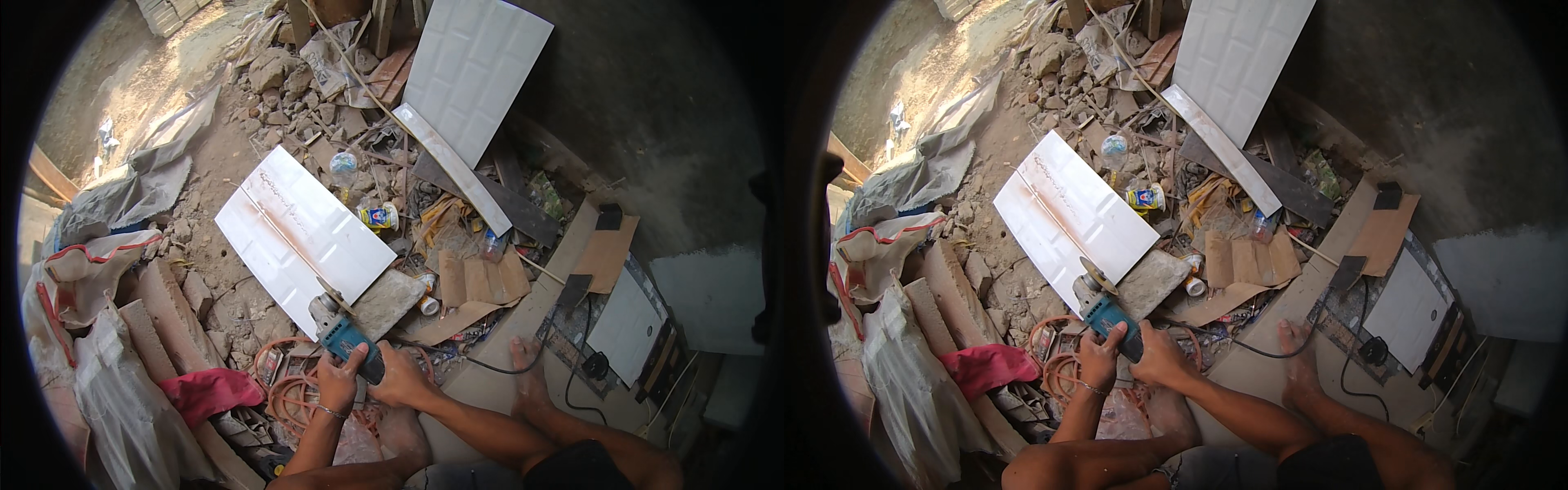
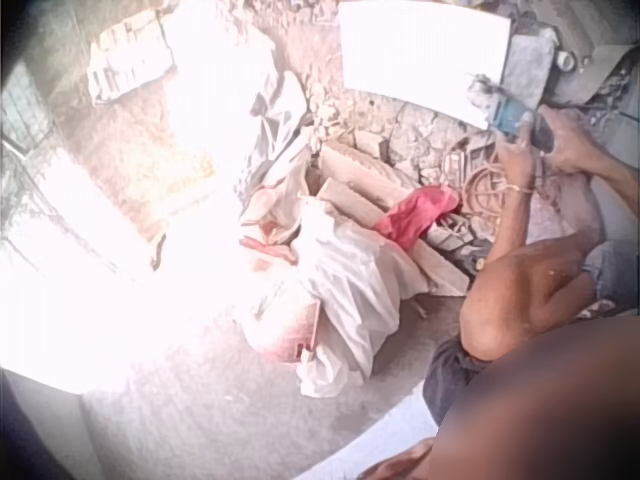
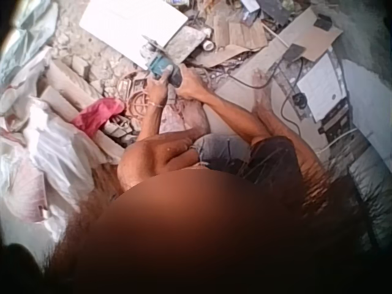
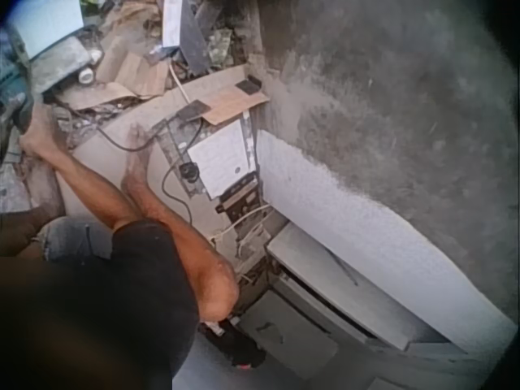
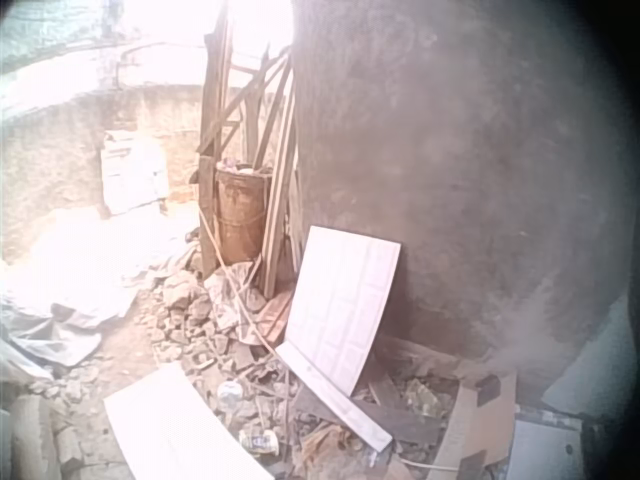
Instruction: The person uses an angle grinder to cut a white ceramic tile into two pieces, then cuts a circular hole in another tile. After finishing, the person carries the cut tiles into a tiled room and places them on a wooden scaffold.
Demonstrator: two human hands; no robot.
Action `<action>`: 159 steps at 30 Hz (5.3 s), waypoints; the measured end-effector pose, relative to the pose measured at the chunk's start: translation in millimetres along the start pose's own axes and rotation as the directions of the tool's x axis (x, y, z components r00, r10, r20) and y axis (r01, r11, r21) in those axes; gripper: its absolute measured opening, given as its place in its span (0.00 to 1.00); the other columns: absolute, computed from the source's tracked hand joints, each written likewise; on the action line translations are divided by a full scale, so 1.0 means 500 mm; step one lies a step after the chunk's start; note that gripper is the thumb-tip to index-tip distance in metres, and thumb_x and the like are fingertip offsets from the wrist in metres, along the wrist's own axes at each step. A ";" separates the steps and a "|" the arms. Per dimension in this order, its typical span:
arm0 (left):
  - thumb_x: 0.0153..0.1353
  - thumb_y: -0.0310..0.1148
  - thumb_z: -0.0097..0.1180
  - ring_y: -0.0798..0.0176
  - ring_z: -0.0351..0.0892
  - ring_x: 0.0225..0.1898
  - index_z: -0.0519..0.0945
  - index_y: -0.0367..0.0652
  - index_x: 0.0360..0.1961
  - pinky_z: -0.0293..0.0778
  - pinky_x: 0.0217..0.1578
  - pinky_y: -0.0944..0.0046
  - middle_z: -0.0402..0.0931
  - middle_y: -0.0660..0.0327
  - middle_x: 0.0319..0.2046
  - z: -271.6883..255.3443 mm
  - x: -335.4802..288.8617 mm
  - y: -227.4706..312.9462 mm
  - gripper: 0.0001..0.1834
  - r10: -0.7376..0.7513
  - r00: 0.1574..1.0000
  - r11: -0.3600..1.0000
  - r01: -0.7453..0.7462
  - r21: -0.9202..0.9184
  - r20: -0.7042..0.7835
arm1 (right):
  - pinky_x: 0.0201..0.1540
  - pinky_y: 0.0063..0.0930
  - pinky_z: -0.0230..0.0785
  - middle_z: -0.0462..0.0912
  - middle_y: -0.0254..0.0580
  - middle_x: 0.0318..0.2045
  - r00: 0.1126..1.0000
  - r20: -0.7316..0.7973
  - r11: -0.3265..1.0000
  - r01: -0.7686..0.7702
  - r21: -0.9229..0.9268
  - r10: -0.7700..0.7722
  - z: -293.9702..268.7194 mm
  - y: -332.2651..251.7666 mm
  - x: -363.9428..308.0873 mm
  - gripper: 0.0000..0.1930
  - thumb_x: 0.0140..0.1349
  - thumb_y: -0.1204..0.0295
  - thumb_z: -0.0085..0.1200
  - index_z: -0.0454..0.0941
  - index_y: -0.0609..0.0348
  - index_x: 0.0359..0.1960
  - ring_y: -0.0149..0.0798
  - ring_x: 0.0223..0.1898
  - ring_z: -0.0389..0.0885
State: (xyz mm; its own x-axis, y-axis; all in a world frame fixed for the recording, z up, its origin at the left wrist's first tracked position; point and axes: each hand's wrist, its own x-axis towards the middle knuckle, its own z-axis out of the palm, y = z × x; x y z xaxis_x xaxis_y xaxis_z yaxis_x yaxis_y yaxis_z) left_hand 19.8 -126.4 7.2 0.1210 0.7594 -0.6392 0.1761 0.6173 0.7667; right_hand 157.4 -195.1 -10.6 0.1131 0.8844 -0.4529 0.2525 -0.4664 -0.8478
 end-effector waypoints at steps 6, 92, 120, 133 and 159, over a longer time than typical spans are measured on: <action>0.62 0.35 0.73 0.66 0.83 0.40 0.79 0.29 0.47 0.78 0.45 0.67 0.84 0.55 0.41 0.004 -0.006 0.004 0.21 0.006 1.000 1.000 -0.006 0.021 -0.023 | 0.42 0.53 0.76 0.83 0.66 0.31 0.999 -0.018 0.999 0.039 -0.009 -0.039 0.001 0.001 0.000 0.29 0.44 0.66 0.68 0.70 0.68 0.45 0.69 0.37 0.84; 0.63 0.48 0.68 0.49 0.87 0.41 0.80 0.28 0.44 0.80 0.45 0.54 0.85 0.44 0.38 -0.231 0.356 0.167 0.27 0.234 0.894 0.842 0.010 0.539 -0.382 | 0.44 0.45 0.78 0.84 0.54 0.31 0.919 -0.317 0.966 0.180 -0.184 -0.232 -0.115 -0.223 0.152 0.26 0.38 0.66 0.70 0.76 0.66 0.40 0.56 0.34 0.85; 0.62 0.35 0.69 0.57 0.88 0.36 0.87 0.28 0.40 0.81 0.39 0.59 0.88 0.47 0.35 -0.162 0.280 0.065 0.17 0.215 0.932 0.959 -0.145 0.244 -0.292 | 0.38 0.34 0.76 0.82 0.40 0.27 0.934 -0.284 0.976 0.207 -0.062 -0.216 -0.154 -0.229 0.122 0.22 0.39 0.71 0.68 0.76 0.63 0.38 0.37 0.28 0.81; 0.61 0.50 0.67 0.41 0.87 0.35 0.86 0.32 0.30 0.80 0.41 0.49 0.85 0.41 0.29 -0.150 0.176 0.078 0.25 0.252 0.922 0.730 0.017 0.683 -0.293 | 0.45 0.42 0.80 0.86 0.57 0.32 0.975 -0.061 0.968 0.203 -0.147 -0.214 -0.068 -0.307 0.235 0.28 0.39 0.65 0.72 0.77 0.69 0.41 0.55 0.35 0.87; 0.64 0.38 0.71 0.67 0.85 0.36 0.81 0.30 0.48 0.81 0.40 0.65 0.85 0.57 0.40 -0.204 0.347 0.249 0.21 0.279 0.945 0.944 -0.302 -0.131 -0.168 | 0.52 0.44 0.81 0.86 0.67 0.43 0.986 0.089 0.955 0.156 -0.251 -0.138 0.091 -0.341 0.474 0.36 0.41 0.53 0.74 0.81 0.74 0.45 0.60 0.49 0.87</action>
State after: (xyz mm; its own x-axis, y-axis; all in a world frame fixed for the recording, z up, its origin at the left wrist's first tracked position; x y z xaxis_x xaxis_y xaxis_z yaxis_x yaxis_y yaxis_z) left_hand -36.9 103.0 -2.2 -0.0004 0.9249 -0.3802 0.0021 0.3802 0.9249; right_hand 97.3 93.1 14.3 -0.0088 0.9352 -0.3541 0.5004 -0.3025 -0.8112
